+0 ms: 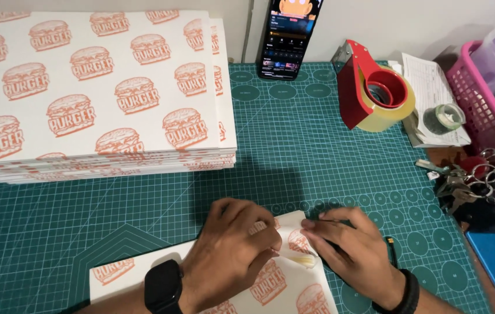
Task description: The person folds printed burger wrappers by hand. The person takes a stack of wrappers, separates them, and folds them individually or in small batches, placing the finished folds on the table.
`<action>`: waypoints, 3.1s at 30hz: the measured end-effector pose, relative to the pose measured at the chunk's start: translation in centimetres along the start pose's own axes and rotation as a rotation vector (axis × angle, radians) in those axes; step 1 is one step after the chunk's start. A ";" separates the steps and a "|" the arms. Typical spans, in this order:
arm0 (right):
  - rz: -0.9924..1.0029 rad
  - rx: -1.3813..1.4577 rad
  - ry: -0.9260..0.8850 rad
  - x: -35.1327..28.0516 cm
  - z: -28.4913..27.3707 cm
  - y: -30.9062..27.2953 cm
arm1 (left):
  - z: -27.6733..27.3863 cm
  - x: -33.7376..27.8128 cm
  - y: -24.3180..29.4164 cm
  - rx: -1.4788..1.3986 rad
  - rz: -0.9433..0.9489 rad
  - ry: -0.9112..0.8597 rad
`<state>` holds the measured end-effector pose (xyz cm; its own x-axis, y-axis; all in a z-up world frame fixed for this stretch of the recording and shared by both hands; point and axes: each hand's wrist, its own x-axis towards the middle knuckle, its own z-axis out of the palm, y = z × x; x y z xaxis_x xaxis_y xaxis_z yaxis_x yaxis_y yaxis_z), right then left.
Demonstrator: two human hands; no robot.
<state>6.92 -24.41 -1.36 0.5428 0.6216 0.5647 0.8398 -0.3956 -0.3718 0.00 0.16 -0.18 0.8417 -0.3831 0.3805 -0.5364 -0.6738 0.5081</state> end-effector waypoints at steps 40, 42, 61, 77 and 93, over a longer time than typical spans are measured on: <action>0.063 0.254 0.081 -1.1 0.4 1.5 | -0.3 0.6 1.2 0.076 0.085 0.092; 0.139 0.204 0.020 -0.6 0.6 1.6 | -0.2 0.4 1.1 0.112 0.104 0.094; 0.100 0.145 -0.059 -0.3 0.8 1.4 | 0.1 0.4 0.8 0.037 0.023 0.053; 0.119 0.118 -0.056 0.9 0.0 0.1 | 1.2 -0.3 -0.5 0.119 0.110 0.124; 0.137 0.069 -0.079 -0.2 0.4 0.6 | 1.4 -0.2 -0.5 -0.022 0.103 0.264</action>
<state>7.27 -24.47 -2.01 0.6474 0.6173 0.4470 0.7543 -0.4346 -0.4921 0.18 -0.32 -1.62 0.7390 -0.2691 0.6176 -0.6220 -0.6248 0.4720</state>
